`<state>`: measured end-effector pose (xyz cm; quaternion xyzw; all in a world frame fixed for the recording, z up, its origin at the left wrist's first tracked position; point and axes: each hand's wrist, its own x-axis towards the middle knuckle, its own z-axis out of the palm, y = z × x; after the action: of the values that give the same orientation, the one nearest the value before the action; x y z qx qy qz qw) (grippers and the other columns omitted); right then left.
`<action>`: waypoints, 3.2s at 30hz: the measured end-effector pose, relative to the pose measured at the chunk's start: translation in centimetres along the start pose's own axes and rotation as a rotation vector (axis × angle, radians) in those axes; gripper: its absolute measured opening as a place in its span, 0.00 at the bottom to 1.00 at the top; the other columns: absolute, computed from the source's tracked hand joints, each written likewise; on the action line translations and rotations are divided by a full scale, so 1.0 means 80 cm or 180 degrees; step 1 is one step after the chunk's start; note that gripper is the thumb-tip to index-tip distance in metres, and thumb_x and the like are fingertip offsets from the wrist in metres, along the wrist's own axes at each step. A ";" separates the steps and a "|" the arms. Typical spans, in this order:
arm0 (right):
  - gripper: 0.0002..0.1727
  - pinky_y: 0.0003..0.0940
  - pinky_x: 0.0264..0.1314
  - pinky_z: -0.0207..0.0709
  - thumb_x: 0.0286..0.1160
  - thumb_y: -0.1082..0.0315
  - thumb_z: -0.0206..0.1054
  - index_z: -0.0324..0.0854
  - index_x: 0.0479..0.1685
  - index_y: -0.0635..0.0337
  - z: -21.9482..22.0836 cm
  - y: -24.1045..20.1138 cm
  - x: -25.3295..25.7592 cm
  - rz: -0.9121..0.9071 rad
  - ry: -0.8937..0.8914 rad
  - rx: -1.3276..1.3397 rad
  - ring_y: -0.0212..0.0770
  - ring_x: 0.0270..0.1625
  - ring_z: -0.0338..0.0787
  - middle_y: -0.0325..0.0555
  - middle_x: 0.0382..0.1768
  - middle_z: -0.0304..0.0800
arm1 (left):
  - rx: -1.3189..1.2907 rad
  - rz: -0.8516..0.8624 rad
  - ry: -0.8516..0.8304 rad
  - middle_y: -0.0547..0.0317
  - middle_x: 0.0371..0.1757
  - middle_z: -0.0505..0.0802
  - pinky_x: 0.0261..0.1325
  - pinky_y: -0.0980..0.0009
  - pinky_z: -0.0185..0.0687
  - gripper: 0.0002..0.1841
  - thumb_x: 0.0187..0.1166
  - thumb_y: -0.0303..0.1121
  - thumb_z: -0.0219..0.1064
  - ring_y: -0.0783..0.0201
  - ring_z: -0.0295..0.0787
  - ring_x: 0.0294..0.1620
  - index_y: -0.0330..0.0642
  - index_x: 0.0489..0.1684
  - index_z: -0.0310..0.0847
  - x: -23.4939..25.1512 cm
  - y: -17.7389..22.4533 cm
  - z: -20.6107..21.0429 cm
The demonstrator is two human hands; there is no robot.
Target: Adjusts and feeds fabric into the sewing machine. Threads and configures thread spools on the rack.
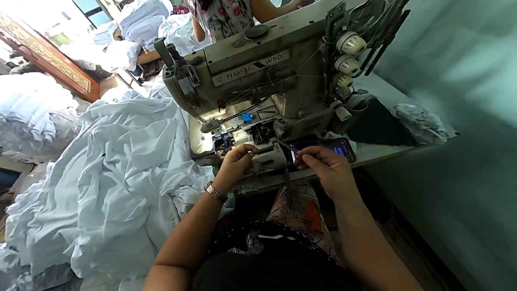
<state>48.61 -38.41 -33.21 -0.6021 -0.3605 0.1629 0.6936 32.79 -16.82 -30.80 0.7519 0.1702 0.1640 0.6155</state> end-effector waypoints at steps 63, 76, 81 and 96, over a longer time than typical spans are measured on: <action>0.17 0.62 0.49 0.84 0.93 0.63 0.48 0.73 0.73 0.54 0.090 -0.001 0.094 0.1176 -0.0917 -0.3396 0.64 0.53 0.93 0.60 0.48 0.92 | 0.2683 0.0572 -0.0511 0.57 0.49 0.96 0.51 0.54 0.89 0.18 0.88 0.31 0.58 0.61 0.93 0.42 0.50 0.72 0.84 0.008 0.010 0.023; 0.16 0.61 0.49 0.84 0.93 0.63 0.48 0.77 0.69 0.54 0.090 0.000 0.095 0.1119 -0.0897 -0.3330 0.62 0.54 0.93 0.58 0.48 0.92 | 0.2530 0.0600 -0.0488 0.59 0.43 0.95 0.42 0.60 0.88 0.18 0.87 0.29 0.59 0.65 0.89 0.33 0.52 0.73 0.83 0.007 0.012 0.021; 0.16 0.60 0.49 0.84 0.93 0.63 0.48 0.75 0.69 0.55 0.095 -0.004 0.093 0.1231 -0.0823 -0.3344 0.61 0.53 0.94 0.58 0.47 0.92 | 0.2501 0.0606 -0.0487 0.60 0.37 0.93 0.36 0.62 0.85 0.19 0.87 0.30 0.59 0.66 0.85 0.27 0.53 0.73 0.84 0.006 0.010 0.021; 0.17 0.61 0.51 0.84 0.93 0.64 0.48 0.75 0.69 0.57 0.093 0.000 0.091 0.1172 -0.0818 -0.3249 0.63 0.54 0.93 0.61 0.47 0.91 | 0.2489 0.0581 -0.0490 0.58 0.41 0.94 0.41 0.61 0.86 0.19 0.87 0.30 0.59 0.65 0.87 0.31 0.51 0.74 0.82 0.006 0.013 0.020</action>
<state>48.46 -28.26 -30.86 -0.8899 -0.3642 0.1582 0.2245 34.04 -18.19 -30.09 0.9513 0.1057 0.0842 0.2771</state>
